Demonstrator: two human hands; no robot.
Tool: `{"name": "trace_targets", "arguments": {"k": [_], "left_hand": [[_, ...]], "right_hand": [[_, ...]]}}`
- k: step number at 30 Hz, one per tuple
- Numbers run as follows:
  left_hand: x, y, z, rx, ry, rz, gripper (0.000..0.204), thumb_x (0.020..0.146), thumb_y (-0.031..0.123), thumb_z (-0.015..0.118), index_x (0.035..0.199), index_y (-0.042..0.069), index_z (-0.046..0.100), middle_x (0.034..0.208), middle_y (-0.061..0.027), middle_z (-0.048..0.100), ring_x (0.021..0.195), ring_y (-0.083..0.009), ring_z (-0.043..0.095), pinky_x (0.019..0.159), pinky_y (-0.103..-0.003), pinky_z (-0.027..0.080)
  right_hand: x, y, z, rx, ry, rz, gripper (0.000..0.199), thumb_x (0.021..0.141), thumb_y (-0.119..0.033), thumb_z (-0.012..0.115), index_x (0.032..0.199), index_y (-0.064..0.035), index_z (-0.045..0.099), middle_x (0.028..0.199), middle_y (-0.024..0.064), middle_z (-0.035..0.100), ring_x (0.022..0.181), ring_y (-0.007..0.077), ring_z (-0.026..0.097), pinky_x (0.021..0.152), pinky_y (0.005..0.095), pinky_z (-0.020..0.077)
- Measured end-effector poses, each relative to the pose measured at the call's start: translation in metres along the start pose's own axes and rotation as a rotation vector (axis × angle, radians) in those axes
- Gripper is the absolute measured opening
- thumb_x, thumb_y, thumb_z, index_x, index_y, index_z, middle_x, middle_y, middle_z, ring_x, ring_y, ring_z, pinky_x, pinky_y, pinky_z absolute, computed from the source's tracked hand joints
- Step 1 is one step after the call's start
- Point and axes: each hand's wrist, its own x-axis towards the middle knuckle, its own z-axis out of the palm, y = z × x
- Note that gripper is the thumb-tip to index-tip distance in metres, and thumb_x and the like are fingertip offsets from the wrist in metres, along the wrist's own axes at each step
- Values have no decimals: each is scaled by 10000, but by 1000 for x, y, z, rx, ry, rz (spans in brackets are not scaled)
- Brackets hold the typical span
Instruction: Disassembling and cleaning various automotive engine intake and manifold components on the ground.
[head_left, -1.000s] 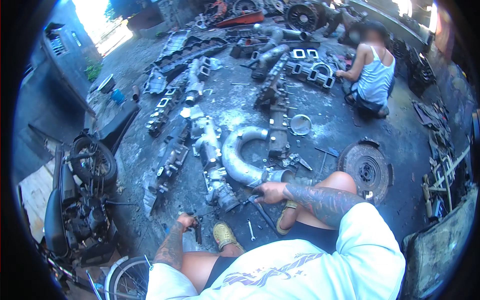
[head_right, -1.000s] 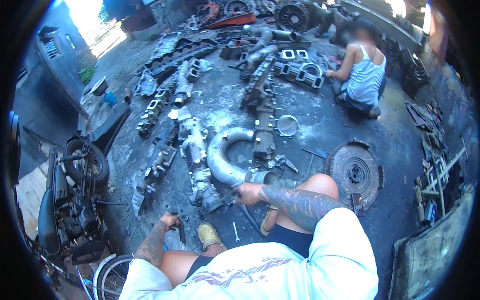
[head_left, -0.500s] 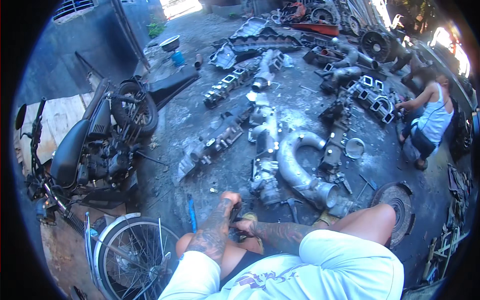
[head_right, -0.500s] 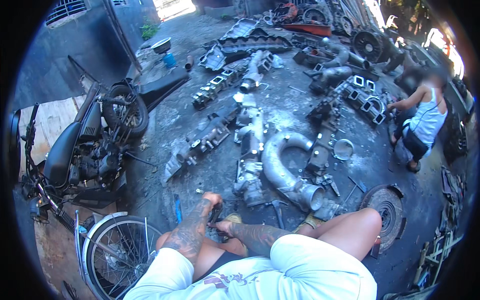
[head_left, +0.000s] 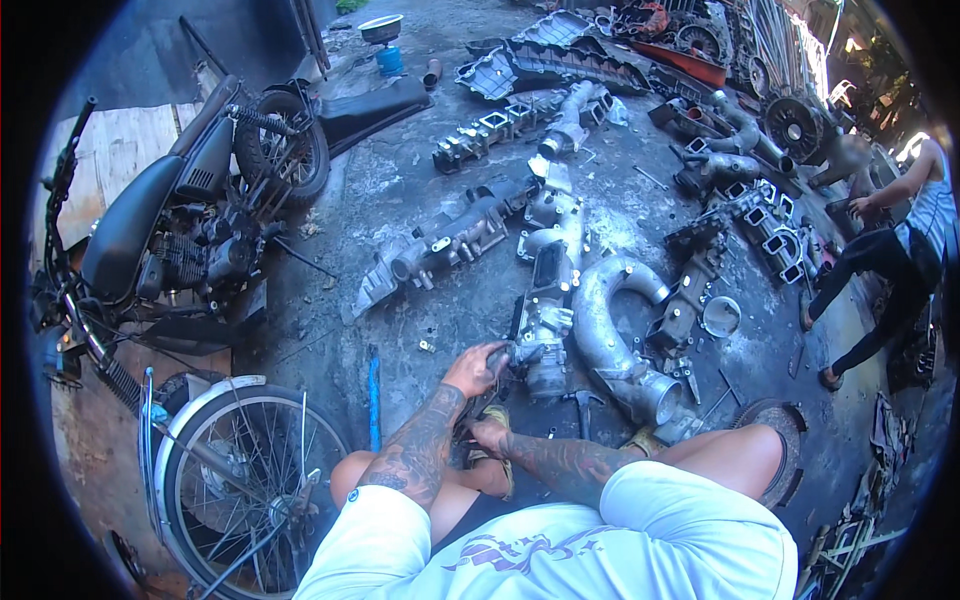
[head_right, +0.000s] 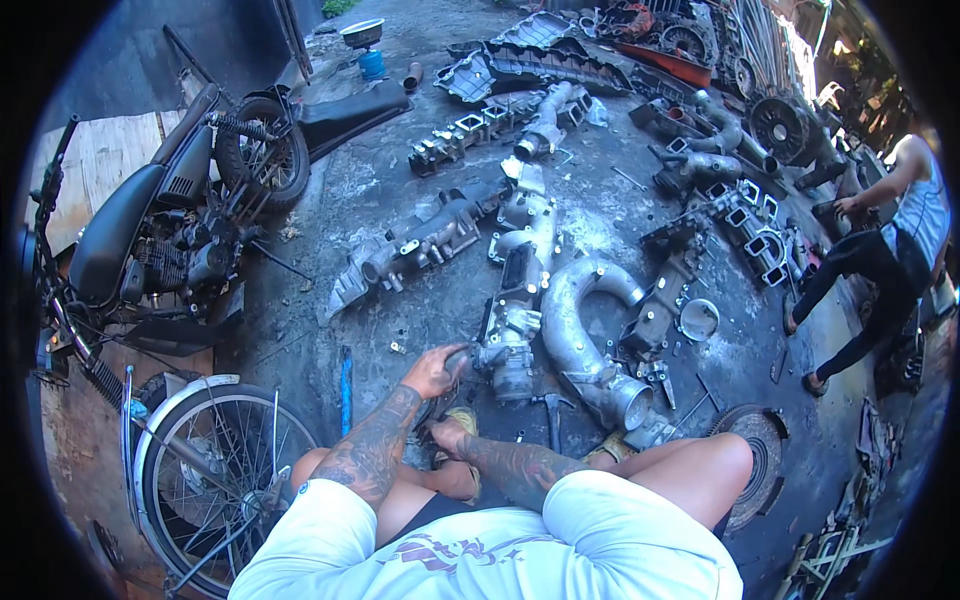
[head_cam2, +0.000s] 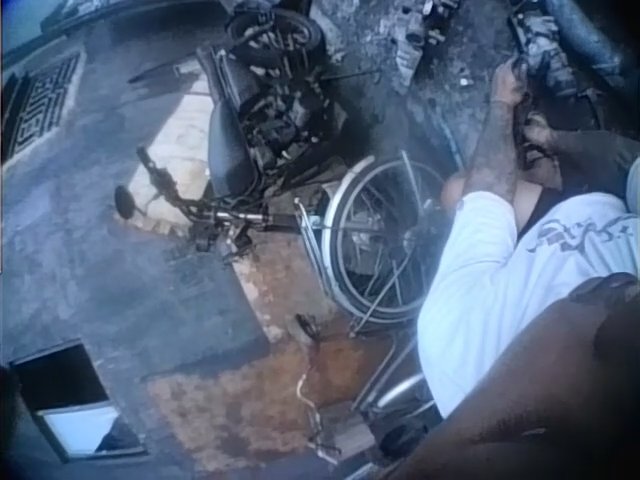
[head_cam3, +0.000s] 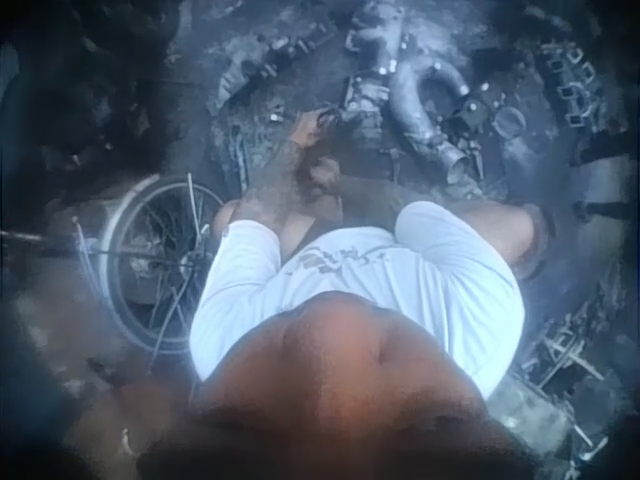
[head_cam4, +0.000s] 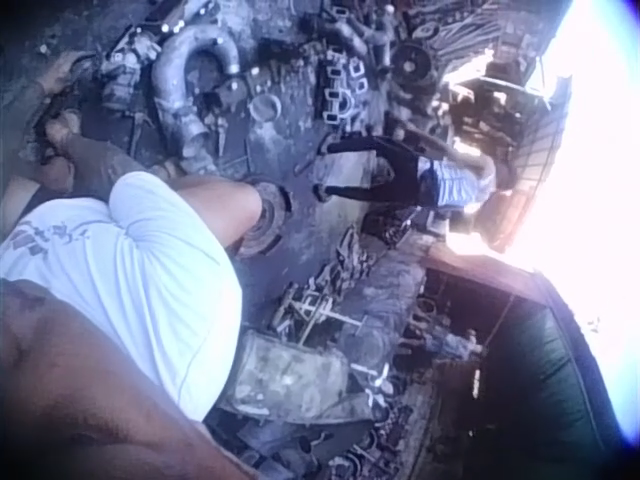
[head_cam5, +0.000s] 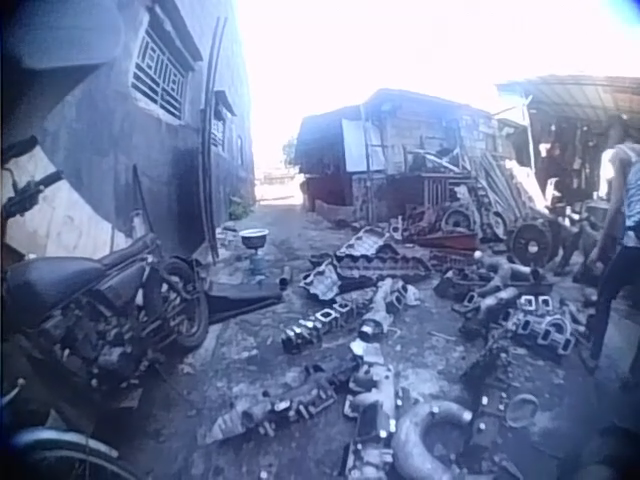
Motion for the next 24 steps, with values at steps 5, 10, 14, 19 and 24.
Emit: {"name": "trace_targets", "arguments": {"k": [5, 10, 14, 19, 24], "left_hand": [[5, -35, 3, 184, 178, -203, 310, 884, 296, 495, 1083, 90, 616, 1082, -213, 598, 971, -390, 568, 875, -439, 440], [-9, -40, -6, 185, 77, -368, 385, 908, 331, 446, 1102, 32, 590, 1105, -220, 586, 1049, -380, 533, 924, -440, 401], [-1, -22, -5, 49, 67, -378, 416, 917, 349, 425, 1148, 31, 564, 1145, -216, 568, 1075, -383, 519, 954, -436, 377], [-2, -28, -11, -63, 21, -335, 625, 821, 479, 586, 1258, 44, 487, 1210, -203, 542, 1139, -356, 504, 962, -395, 396], [-4, 7, -29, 131, -182, -205, 793, 643, 488, 765, 1249, 45, 508, 1125, -213, 593, 1074, -337, 562, 923, -374, 436]], "right_hand": [[-7, 10, -22, -408, 78, -129, 383, 907, -285, 484, 1089, 43, 563, 948, 189, 630, 839, 215, 615, 704, 345, 489], [-68, -52, -78, -774, 45, -154, 479, 863, -365, 514, 1162, 10, 509, 935, 259, 621, 889, 363, 614, 804, 394, 483], [-58, -130, -147, -1219, -9, -341, 424, 844, -397, 545, 995, -6, 604, 926, 226, 629, 907, 330, 616, 785, 411, 484], [-46, -186, -141, -1349, 197, -211, 482, 778, -459, 632, 989, -27, 649, 1008, 180, 639, 964, 320, 609, 822, 398, 478], [-49, -171, -147, -1207, 276, -289, 502, 752, -461, 669, 1024, -40, 641, 1045, 174, 632, 982, 313, 606, 837, 388, 474]]}}
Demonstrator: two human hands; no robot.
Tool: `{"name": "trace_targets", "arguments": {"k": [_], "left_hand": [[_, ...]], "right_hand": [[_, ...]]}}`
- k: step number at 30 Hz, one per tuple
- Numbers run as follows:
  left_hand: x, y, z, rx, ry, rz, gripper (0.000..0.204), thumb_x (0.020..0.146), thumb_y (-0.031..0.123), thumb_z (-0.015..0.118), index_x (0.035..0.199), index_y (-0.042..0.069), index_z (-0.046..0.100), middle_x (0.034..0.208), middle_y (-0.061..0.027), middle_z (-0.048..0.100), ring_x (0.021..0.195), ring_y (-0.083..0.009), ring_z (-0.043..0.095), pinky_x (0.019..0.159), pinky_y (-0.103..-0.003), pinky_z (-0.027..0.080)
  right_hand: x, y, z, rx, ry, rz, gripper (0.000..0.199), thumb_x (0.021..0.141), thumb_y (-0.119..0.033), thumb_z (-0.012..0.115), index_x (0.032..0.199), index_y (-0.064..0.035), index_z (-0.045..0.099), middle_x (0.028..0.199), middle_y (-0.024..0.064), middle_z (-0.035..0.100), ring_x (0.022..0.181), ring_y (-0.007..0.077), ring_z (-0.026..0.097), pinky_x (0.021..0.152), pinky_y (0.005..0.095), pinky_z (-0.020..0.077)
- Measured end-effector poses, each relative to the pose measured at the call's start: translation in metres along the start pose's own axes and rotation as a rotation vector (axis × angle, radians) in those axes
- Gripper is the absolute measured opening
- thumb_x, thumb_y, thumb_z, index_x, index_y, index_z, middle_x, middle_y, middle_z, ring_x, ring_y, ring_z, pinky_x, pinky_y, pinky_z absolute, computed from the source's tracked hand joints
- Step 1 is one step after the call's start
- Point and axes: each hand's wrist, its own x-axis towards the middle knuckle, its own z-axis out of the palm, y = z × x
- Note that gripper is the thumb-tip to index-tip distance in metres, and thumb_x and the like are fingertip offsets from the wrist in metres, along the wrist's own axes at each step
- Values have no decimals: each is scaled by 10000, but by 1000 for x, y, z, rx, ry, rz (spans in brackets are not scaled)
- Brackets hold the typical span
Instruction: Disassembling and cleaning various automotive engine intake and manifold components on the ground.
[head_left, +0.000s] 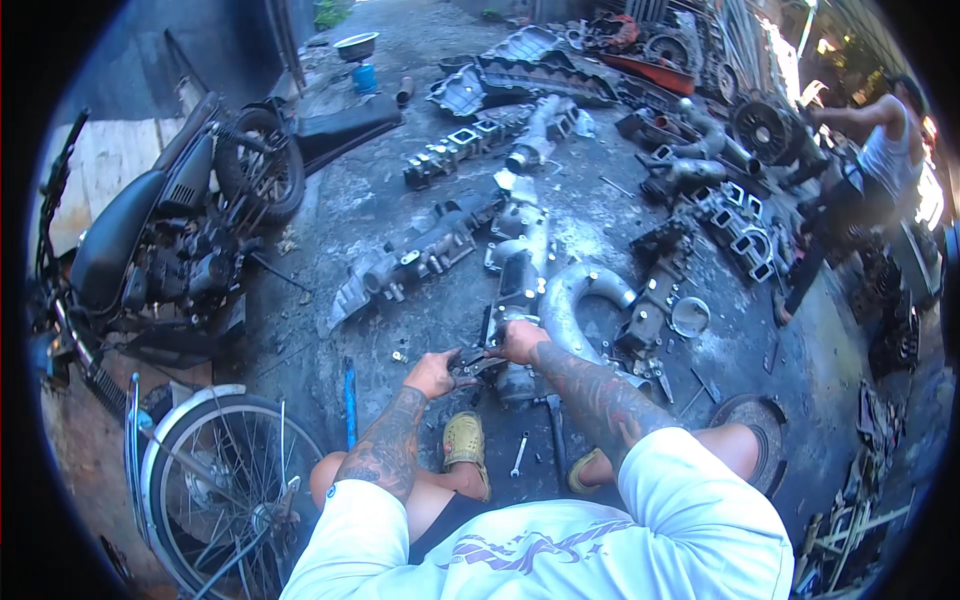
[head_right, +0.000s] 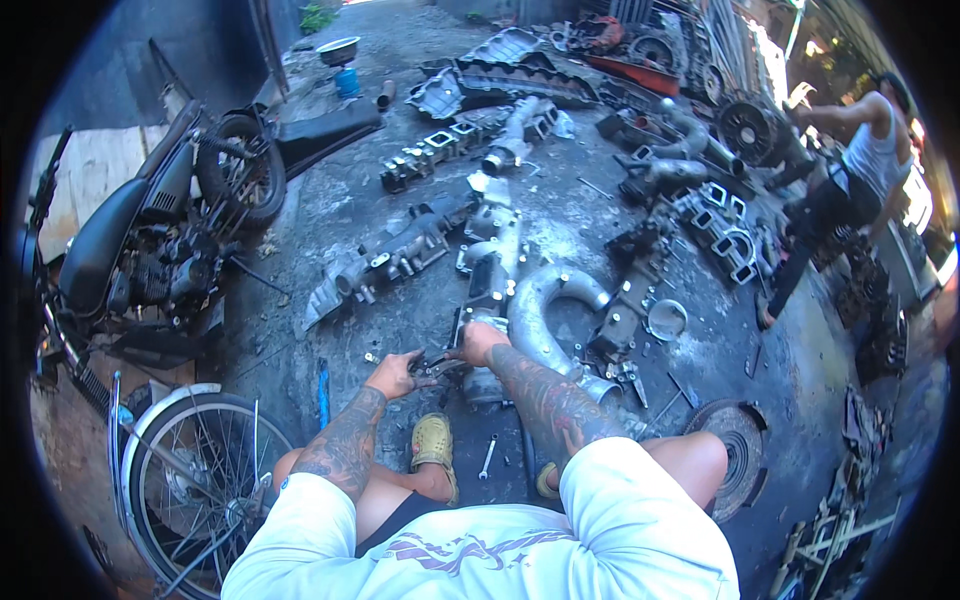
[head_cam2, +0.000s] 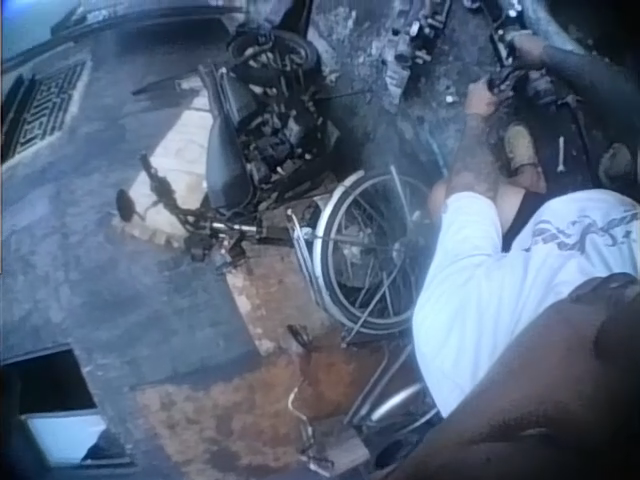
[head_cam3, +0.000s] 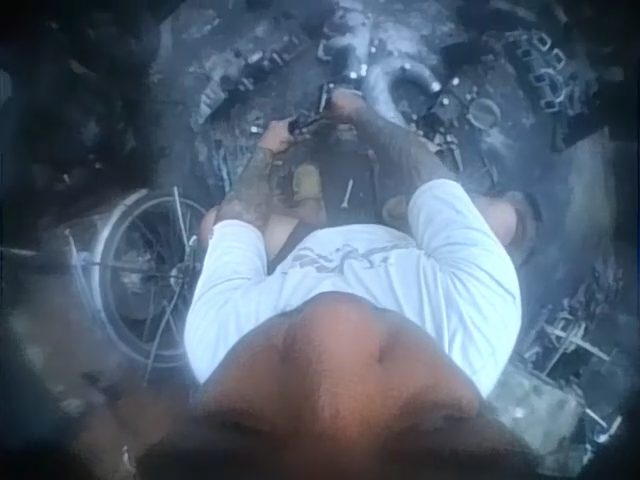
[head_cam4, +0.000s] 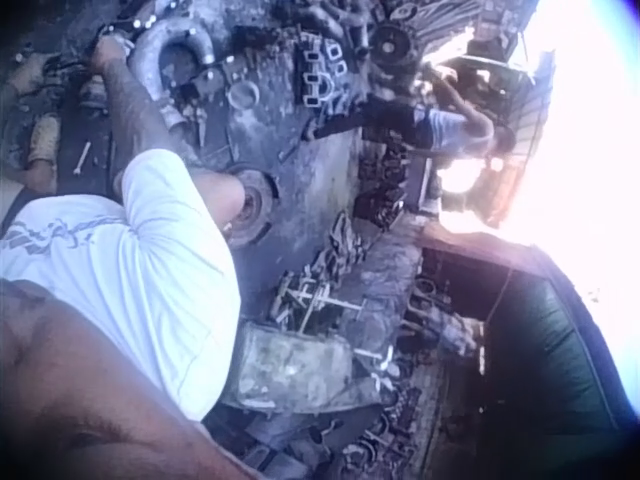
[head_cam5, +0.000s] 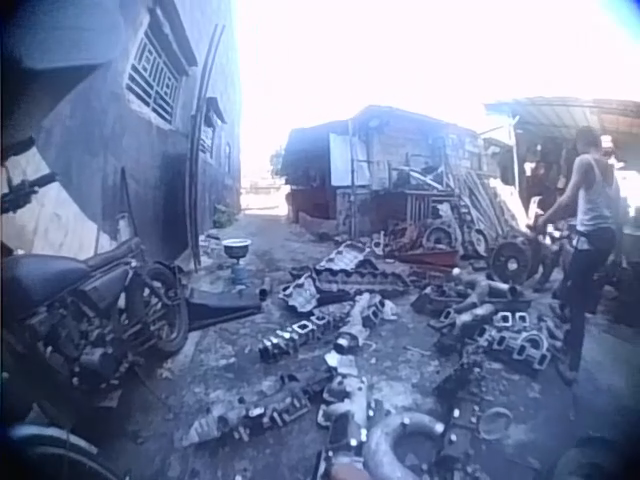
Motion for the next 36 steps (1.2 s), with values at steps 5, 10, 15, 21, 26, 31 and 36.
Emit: {"name": "trace_targets", "arguments": {"k": [5, 10, 15, 21, 26, 31, 36], "left_hand": [[-5, 29, -12, 141, -18, -148, 663, 648, 513, 747, 1095, 40, 619, 953, -204, 650, 933, -335, 621, 833, -381, 482], [-6, 49, 1, 222, 44, -390, 705, 648, 603, 702, 895, -56, 662, 899, -260, 639, 914, -377, 618, 814, -399, 486], [-1, 52, 8, 267, 5, -470, 719, 720, 625, 607, 937, -59, 654, 1006, -276, 614, 989, -385, 591, 853, -416, 476], [43, 11, 9, -231, -150, -779, 656, 855, 644, 390, 1101, 67, 580, 944, -100, 640, 756, -209, 652, 549, -356, 521], [47, 4, 8, -324, -268, -831, 689, 831, 612, 490, 1291, 101, 447, 1182, -166, 548, 888, -258, 634, 617, -386, 552], [6, -44, 6, 630, 107, 407, 889, 833, 275, 620, 1449, 109, 0, 1468, -211, 175, 900, -376, 618, 651, -437, 554], [4, 34, 13, 978, -154, 24, 778, 777, 4, 515, 1443, 72, 119, 1492, -208, 53, 894, -326, 604, 625, -385, 563]], "right_hand": [[-31, 18, 15, 388, 376, -95, 500, 782, -366, 671, 1127, -26, 545, 1041, 190, 623, 975, 334, 599, 841, 392, 470], [-82, 72, 20, 671, 443, 125, 413, 825, -287, 641, 1124, -15, 558, 1010, 199, 633, 943, 284, 621, 831, 354, 474], [-164, 104, -35, 550, 249, 86, 339, 854, -255, 607, 1084, -6, 589, 994, 170, 642, 902, 242, 623, 822, 334, 475], [-231, 142, -67, 571, 426, 122, 326, 865, -226, 591, 1086, 15, 583, 997, 178, 636, 907, 238, 609, 815, 333, 468], [-244, 173, -23, 461, 550, 222, 341, 831, -234, 616, 1069, 10, 593, 1013, 221, 622, 952, 336, 603, 835, 380, 462], [-245, 185, -19, 393, 334, 196, 431, 815, -291, 617, 1103, 26, 569, 1008, 237, 620, 959, 363, 595, 830, 392, 470], [-254, 204, -18, 265, 184, 289, 491, 824, -328, 607, 1164, 18, 528, 1033, 239, 615, 976, 361, 591, 833, 398, 471]]}}
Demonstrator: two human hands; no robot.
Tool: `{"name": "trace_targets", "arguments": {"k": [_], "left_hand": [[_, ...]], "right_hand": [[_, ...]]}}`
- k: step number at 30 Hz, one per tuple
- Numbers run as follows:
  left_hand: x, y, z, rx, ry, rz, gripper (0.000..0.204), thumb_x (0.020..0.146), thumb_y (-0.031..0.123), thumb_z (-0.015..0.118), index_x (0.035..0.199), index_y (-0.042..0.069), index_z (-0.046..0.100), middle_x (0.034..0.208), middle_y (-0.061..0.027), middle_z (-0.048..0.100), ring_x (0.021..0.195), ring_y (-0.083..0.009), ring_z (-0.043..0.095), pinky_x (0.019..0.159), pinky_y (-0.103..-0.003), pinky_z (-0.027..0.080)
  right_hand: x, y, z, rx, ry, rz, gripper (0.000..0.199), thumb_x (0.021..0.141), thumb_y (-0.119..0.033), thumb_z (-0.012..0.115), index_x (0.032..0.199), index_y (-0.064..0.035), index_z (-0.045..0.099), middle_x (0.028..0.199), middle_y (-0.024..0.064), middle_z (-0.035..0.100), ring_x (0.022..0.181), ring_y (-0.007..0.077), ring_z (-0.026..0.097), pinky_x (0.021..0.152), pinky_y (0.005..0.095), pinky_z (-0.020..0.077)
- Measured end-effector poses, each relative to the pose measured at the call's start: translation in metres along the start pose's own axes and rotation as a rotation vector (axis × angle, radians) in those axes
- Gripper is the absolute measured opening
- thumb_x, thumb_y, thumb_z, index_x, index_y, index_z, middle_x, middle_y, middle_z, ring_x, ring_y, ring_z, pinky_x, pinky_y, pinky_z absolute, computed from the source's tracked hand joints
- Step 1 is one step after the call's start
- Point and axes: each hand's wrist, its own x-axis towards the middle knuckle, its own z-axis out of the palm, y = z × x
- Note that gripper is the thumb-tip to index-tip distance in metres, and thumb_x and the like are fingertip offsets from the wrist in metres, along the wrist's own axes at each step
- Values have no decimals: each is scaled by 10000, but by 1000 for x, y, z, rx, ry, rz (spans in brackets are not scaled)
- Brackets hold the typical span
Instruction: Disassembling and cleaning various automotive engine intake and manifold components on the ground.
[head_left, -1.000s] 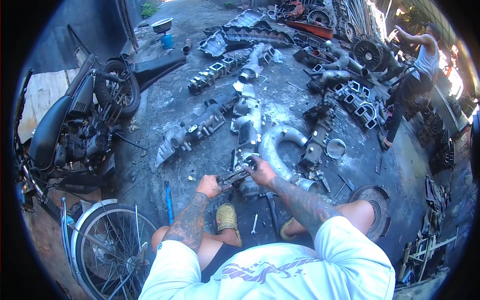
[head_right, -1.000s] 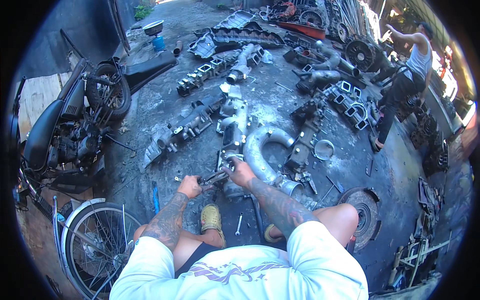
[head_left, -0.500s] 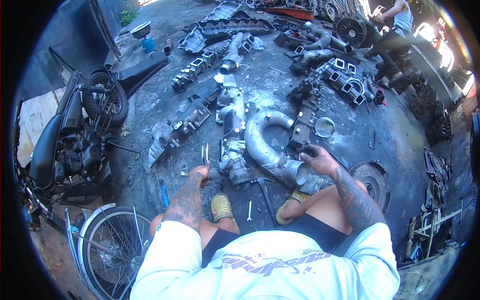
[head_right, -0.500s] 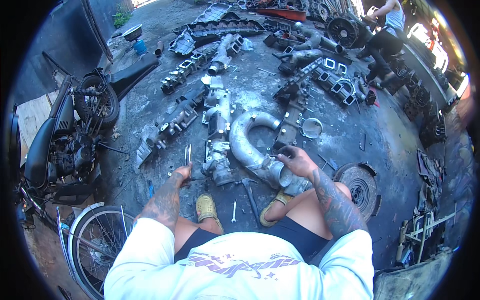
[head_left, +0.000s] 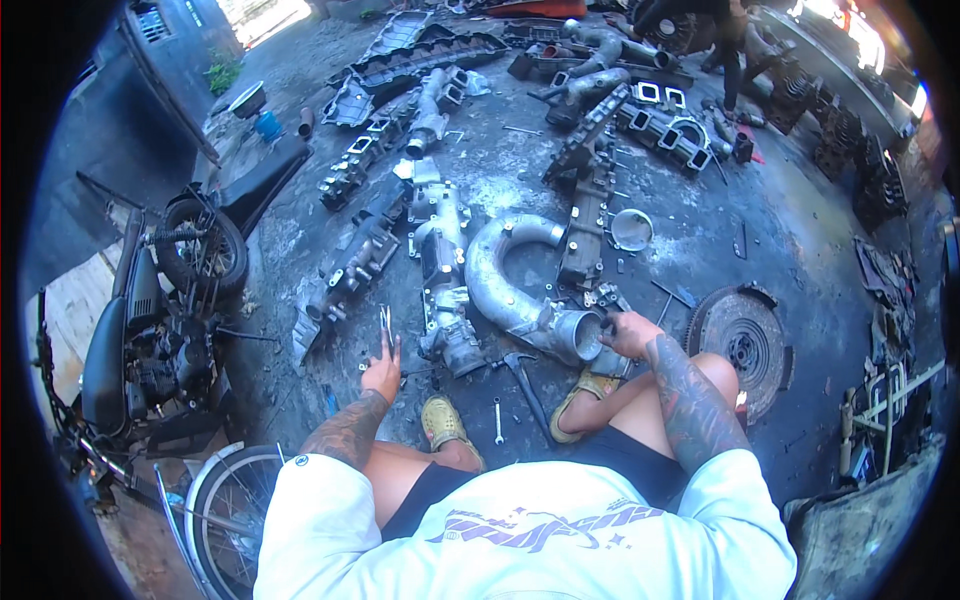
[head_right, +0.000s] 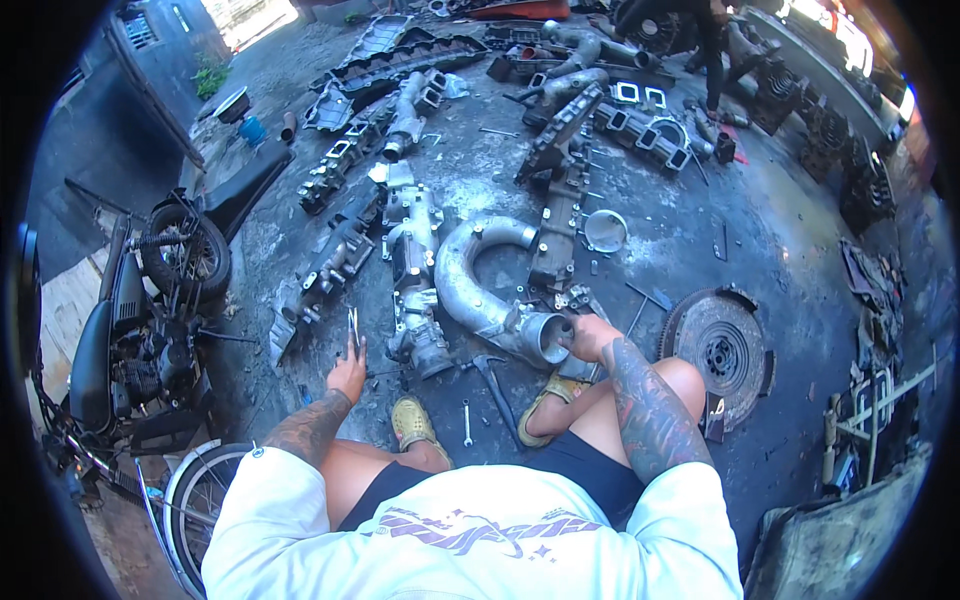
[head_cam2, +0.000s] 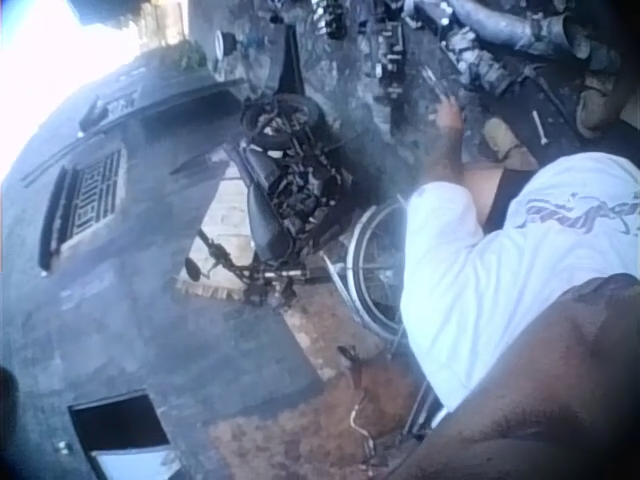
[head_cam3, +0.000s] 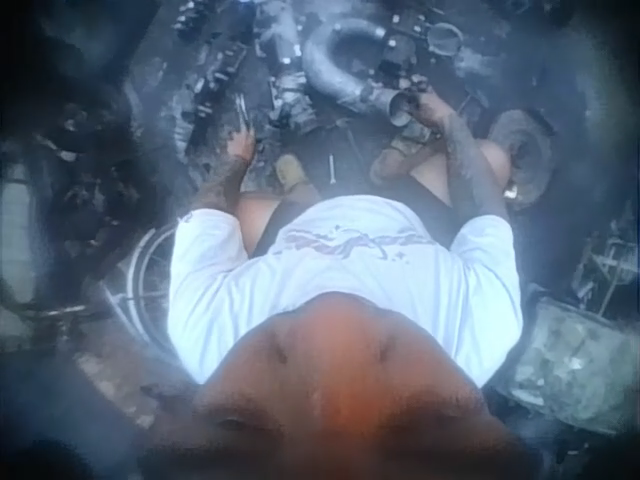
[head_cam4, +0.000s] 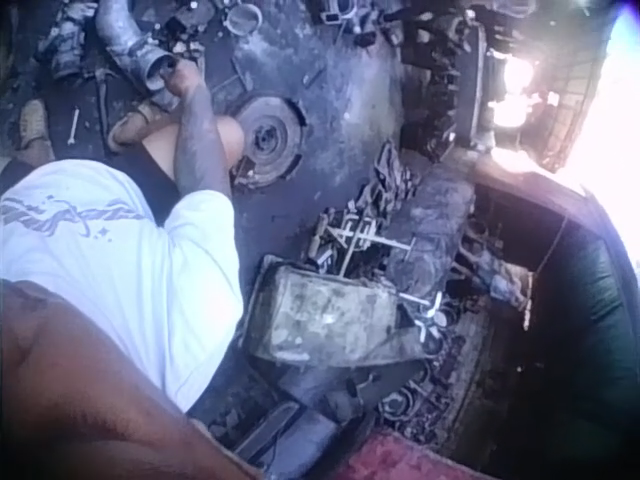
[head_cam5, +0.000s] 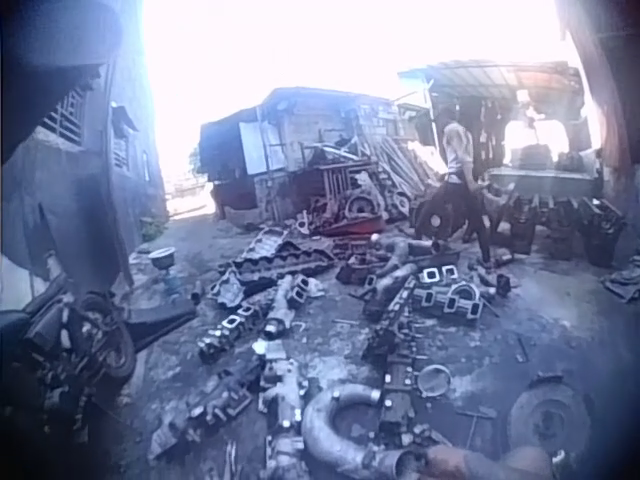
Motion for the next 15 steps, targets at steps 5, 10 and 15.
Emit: {"name": "trace_targets", "arguments": {"k": [5, 10, 15], "left_hand": [[4, -18, 54, 228, 184, 56, 578, 842, 61, 424, 1395, 16, 263, 1476, -213, 154, 1190, -365, 445, 846, -461, 473], [13, -13, 42, 421, 154, 184, 475, 868, 139, 387, 1295, -67, 387, 1395, -302, 287, 1275, -363, 366, 1035, -450, 309], [37, -11, 20, 155, -157, -37, 352, 857, 164, 461, 1155, 7, 564, 1226, -294, 500, 932, -367, 619, 786, -439, 498]], "right_hand": [[8, -23, 4, 26, -79, -23, 498, 828, -343, 601, 1174, 6, 524, 1011, 235, 622, 964, 366, 591, 836, 401, 467], [8, -40, -1, 42, -164, -64, 490, 832, -346, 596, 1157, 15, 534, 1017, 233, 622, 964, 359, 595, 830, 397, 467], [13, -50, -14, 0, -187, -75, 481, 833, -338, 598, 1155, 13, 537, 1018, 232, 623, 973, 359, 592, 834, 398, 464]]}}
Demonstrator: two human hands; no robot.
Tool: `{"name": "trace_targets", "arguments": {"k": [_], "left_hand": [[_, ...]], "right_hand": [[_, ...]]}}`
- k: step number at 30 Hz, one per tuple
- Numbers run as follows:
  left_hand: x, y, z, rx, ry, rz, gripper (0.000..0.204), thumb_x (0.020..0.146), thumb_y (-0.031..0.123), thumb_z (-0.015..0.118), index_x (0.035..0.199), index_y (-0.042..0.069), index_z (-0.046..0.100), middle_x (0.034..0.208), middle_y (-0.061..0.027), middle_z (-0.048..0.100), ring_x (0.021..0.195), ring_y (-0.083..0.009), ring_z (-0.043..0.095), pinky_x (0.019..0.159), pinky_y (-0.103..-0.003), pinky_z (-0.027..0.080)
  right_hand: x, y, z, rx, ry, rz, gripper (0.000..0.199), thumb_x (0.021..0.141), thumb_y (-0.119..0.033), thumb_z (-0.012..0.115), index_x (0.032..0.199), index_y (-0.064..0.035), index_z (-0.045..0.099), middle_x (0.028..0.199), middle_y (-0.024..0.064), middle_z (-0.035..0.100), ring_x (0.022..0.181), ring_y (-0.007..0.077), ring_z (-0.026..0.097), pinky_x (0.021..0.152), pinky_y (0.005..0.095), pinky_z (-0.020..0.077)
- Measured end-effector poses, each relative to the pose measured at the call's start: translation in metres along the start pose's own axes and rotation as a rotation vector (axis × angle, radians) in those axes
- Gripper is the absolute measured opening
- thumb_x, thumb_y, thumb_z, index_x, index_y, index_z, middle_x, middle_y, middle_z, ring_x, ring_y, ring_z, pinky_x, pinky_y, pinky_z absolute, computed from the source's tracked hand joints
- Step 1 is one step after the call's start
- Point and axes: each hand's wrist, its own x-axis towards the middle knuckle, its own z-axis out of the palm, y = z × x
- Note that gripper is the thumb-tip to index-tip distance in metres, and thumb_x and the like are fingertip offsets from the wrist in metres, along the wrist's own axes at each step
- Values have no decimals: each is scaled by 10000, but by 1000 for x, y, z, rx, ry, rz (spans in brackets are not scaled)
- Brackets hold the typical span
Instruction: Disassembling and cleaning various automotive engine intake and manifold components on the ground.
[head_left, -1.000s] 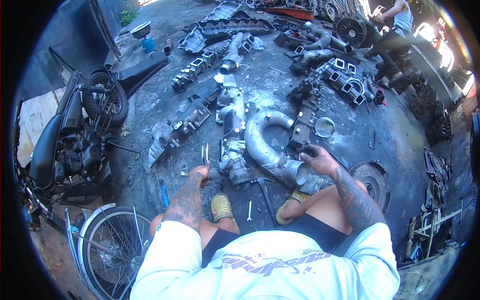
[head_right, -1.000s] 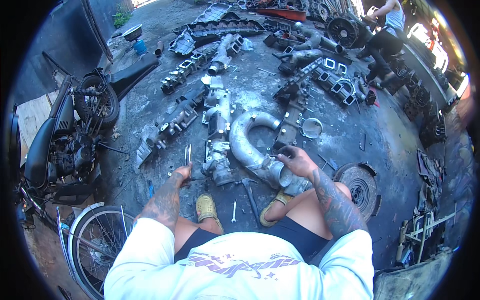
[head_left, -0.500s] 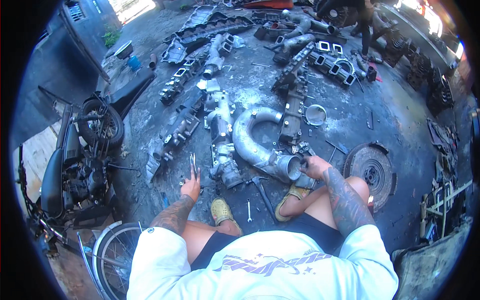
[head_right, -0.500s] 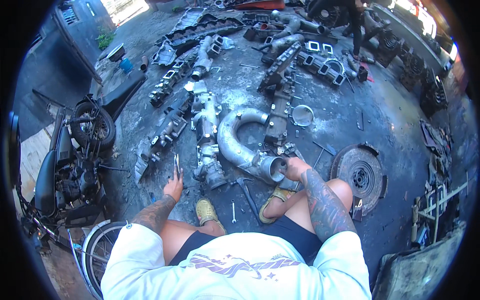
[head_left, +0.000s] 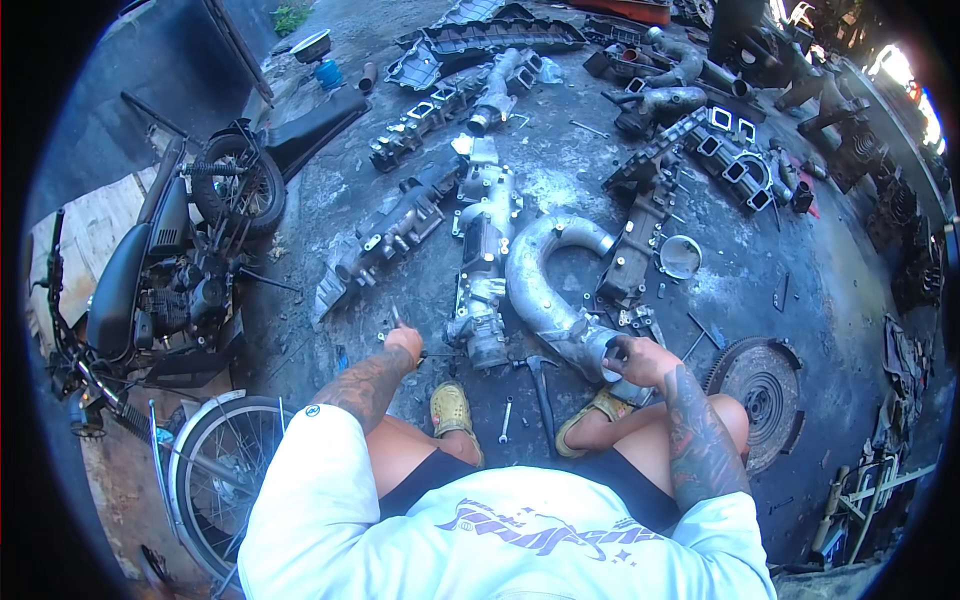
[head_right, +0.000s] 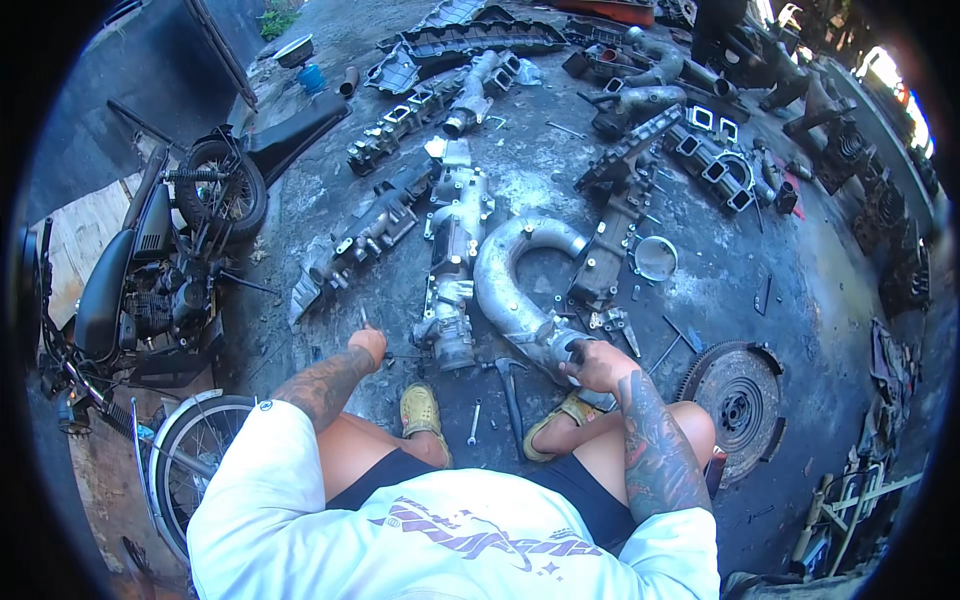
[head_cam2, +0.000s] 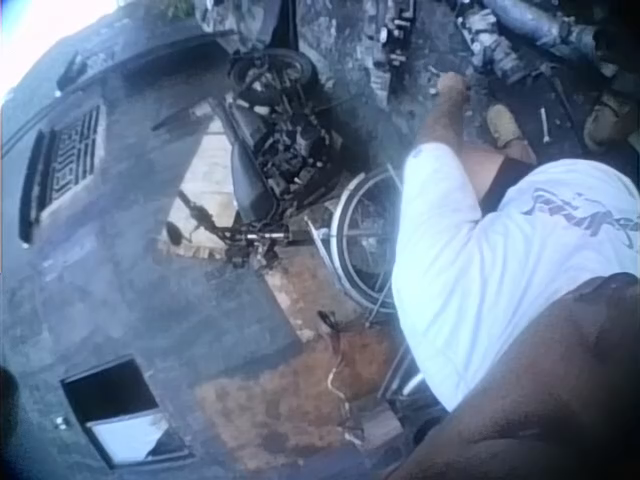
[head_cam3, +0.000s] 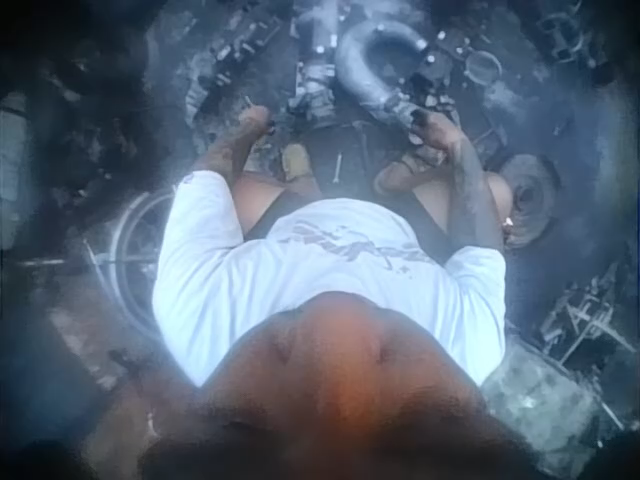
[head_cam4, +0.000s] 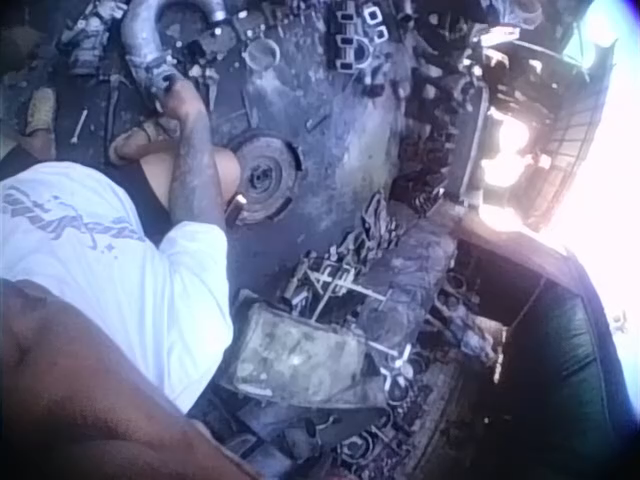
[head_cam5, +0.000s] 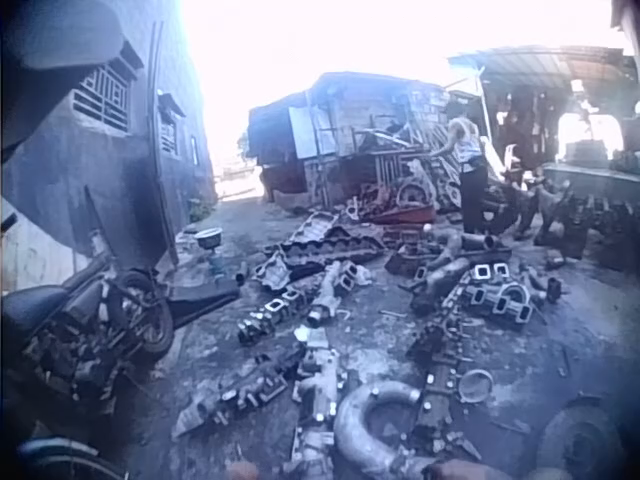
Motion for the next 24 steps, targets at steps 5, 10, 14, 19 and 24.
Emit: {"name": "trace_targets", "arguments": {"k": [5, 10, 14, 19, 24], "left_hand": [[24, -42, 33, -1427, -444, -183, 115, 673, 172, 645, 697, 68, 688, 734, -150, 658, 587, -252, 615, 511, -386, 472], [40, -28, 32, -778, -661, -159, 142, 611, 194, 674, 628, 53, 664, 672, -100, 643, 581, -185, 596, 501, -366, 432], [-6, -37, -20, -560, -495, 59, 353, 623, 292, 756, 809, 3, 678, 760, -124, 663, 685, -215, 629, 620, -371, 484], [-27, -71, 92, -1014, -108, 136, 670, 640, 189, 820, 1157, -105, 512, 979, -145, 660, 912, -189, 624, 785, -330, 498], [-61, -37, 46, -1201, 88, 0, 649, 692, 203, 792, 1210, -56, 498, 1079, -167, 633, 1002, -215, 606, 857, -315, 471]], "right_hand": [[-1, 1, -5, -19, 37, 47, 529, 824, -382, 613, 1183, 0, 532, 1077, 233, 602, 1023, 352, 574, 876, 389, 452], [11, -2, 2, -42, -23, -33, 510, 836, -372, 604, 1168, 7, 532, 1047, 228, 615, 995, 348, 587, 859, 389, 460], [14, -1, 1, -19, -30, -52, 495, 841, -362, 597, 1167, 5, 533, 1028, 224, 623, 974, 345, 595, 842, 393, 466], [27, -14, 11, -50, -37, -104, 446, 842, -347, 592, 1142, -18, 554, 1029, 222, 618, 987, 356, 580, 843, 411, 455], [24, -4, 18, -71, -15, -80, 442, 847, -342, 582, 1142, -14, 560, 1052, 229, 606, 1014, 359, 567, 872, 410, 443]]}}
